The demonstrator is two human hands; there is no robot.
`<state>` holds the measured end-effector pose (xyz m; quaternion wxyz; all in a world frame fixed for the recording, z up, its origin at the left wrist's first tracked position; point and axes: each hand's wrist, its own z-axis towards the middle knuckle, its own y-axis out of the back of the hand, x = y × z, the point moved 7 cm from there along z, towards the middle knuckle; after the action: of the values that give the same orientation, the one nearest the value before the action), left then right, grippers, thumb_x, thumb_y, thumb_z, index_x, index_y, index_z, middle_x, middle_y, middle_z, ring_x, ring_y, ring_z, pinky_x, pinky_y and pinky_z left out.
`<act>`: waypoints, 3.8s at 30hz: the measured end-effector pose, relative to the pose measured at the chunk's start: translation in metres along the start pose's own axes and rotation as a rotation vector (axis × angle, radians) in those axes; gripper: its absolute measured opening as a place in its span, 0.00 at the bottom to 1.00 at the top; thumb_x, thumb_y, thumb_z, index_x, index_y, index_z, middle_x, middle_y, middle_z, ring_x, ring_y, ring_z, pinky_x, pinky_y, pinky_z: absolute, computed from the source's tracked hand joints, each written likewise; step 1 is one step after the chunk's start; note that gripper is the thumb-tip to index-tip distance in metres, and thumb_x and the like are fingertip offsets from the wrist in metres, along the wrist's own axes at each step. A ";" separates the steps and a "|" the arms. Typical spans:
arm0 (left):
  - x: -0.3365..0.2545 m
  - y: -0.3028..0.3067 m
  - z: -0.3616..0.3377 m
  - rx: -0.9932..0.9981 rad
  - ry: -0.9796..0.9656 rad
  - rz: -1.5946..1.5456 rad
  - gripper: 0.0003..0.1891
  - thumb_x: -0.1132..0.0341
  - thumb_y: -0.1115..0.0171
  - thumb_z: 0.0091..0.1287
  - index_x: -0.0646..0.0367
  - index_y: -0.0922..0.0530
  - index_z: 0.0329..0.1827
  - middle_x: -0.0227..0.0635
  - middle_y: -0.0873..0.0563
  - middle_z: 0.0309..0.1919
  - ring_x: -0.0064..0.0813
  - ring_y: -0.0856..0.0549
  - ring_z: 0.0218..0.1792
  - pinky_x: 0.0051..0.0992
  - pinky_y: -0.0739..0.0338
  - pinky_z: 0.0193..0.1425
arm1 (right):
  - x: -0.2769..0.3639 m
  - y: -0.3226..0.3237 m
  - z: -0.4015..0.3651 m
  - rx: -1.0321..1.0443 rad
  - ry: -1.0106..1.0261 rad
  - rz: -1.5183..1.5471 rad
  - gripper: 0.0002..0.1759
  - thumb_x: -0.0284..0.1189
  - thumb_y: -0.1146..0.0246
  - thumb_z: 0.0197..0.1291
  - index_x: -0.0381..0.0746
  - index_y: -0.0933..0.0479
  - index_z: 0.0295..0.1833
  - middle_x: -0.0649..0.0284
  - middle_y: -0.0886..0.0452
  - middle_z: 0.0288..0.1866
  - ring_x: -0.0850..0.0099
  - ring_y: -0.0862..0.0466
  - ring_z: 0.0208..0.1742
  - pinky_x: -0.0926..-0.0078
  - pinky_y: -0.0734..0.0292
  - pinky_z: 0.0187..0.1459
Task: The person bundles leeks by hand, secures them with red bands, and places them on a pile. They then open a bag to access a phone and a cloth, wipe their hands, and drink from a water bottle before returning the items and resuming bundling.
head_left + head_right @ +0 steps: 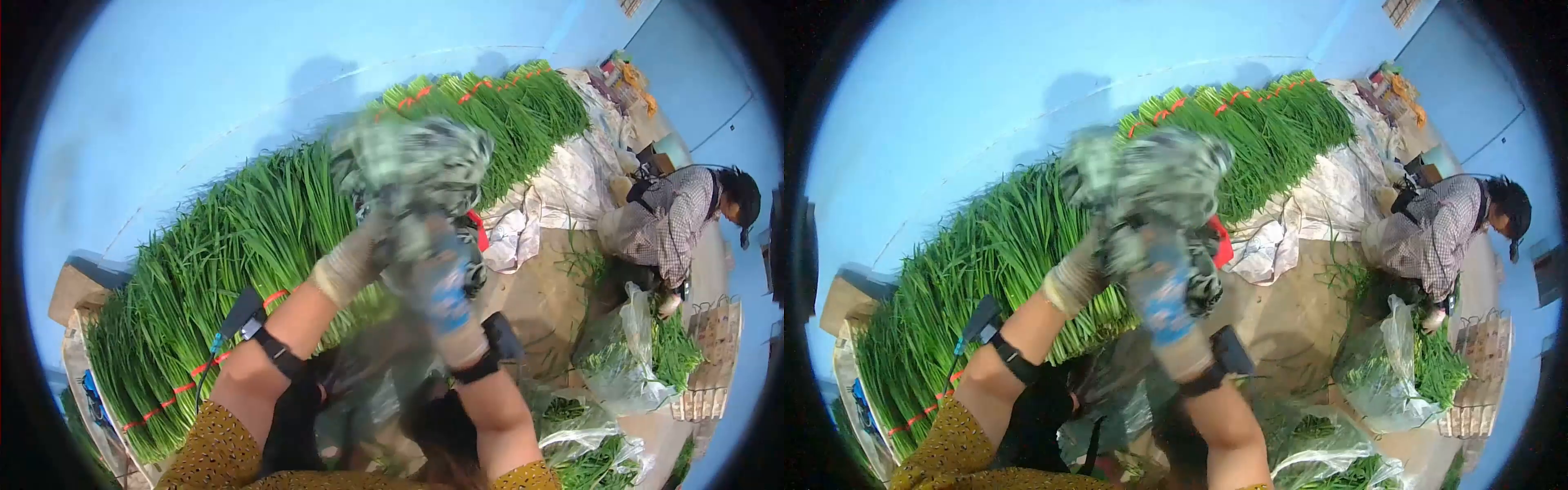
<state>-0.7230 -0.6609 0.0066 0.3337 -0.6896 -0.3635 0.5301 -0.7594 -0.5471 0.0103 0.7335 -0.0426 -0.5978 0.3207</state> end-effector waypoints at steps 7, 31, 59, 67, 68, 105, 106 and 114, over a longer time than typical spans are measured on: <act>-0.091 -0.087 -0.170 0.161 -0.156 0.088 0.29 0.49 0.37 0.66 0.60 0.26 0.63 0.44 0.18 0.54 0.42 0.19 0.55 0.44 0.21 0.57 | 0.150 -0.188 -0.102 0.435 0.610 -1.017 0.34 0.34 0.37 0.52 0.44 0.31 0.68 0.55 0.38 0.77 0.57 0.36 0.74 0.52 0.48 0.75; -0.165 0.079 -0.164 -1.097 0.162 1.980 0.61 0.54 0.19 0.45 0.65 0.51 0.77 0.53 0.25 0.65 0.43 0.24 0.65 0.32 0.30 0.69 | -0.005 0.068 0.013 0.419 0.292 -1.888 0.32 0.42 0.33 0.53 0.42 0.27 0.63 0.54 0.24 0.64 0.56 0.28 0.67 0.42 0.55 0.76; 0.039 0.034 0.006 0.223 -0.251 2.515 0.23 0.51 0.40 0.65 0.59 0.20 0.55 0.41 0.17 0.49 0.41 0.21 0.56 0.43 0.36 0.70 | -0.021 0.062 -0.057 0.744 0.295 -1.792 0.22 0.32 0.43 0.58 0.40 0.22 0.58 0.56 0.19 0.51 0.61 0.20 0.54 0.40 0.46 0.73; 0.049 0.045 0.018 0.189 -0.210 2.528 0.32 0.46 0.34 0.57 0.60 0.24 0.60 0.44 0.17 0.45 0.41 0.19 0.50 0.41 0.29 0.56 | -0.024 0.041 0.059 0.575 0.166 -1.595 0.12 0.31 0.38 0.56 0.48 0.17 0.46 0.63 0.14 0.38 0.63 0.16 0.42 0.50 0.24 0.56; 0.049 0.045 0.021 0.184 -0.136 2.518 0.32 0.46 0.34 0.57 0.59 0.23 0.59 0.43 0.17 0.45 0.41 0.19 0.50 0.43 0.30 0.59 | -0.043 0.050 0.064 0.603 0.041 -1.647 0.12 0.32 0.38 0.56 0.47 0.17 0.46 0.62 0.14 0.39 0.63 0.15 0.41 0.51 0.20 0.52; 0.037 0.055 0.039 0.080 -0.399 2.364 0.25 0.44 0.48 0.69 0.58 0.17 0.47 0.39 0.15 0.45 0.40 0.21 0.57 0.53 0.52 0.77 | -0.031 0.100 0.006 0.373 -0.127 -1.711 0.16 0.37 0.28 0.46 0.44 0.21 0.40 0.52 0.18 0.33 0.50 0.17 0.37 0.54 0.22 0.37; 0.033 0.058 0.040 0.065 -0.379 2.361 0.26 0.43 0.49 0.70 0.58 0.16 0.47 0.39 0.14 0.45 0.40 0.22 0.58 0.54 0.53 0.77 | -0.030 0.099 0.007 0.383 -0.141 -1.704 0.17 0.37 0.28 0.46 0.44 0.21 0.41 0.52 0.18 0.34 0.50 0.17 0.37 0.54 0.22 0.37; 0.036 0.050 0.044 0.127 -0.088 2.469 0.26 0.44 0.49 0.70 0.57 0.13 0.42 0.41 0.13 0.41 0.40 0.19 0.54 0.56 0.56 0.77 | -0.052 0.052 0.058 0.712 0.198 -1.874 0.12 0.35 0.33 0.54 0.48 0.17 0.44 0.58 0.15 0.36 0.57 0.14 0.40 0.57 0.20 0.37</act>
<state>-0.7524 -0.6529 -0.0630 -0.3694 -0.5346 0.5456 0.5292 -0.8380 -0.5518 -0.0407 0.7064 0.6400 -0.1958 -0.2306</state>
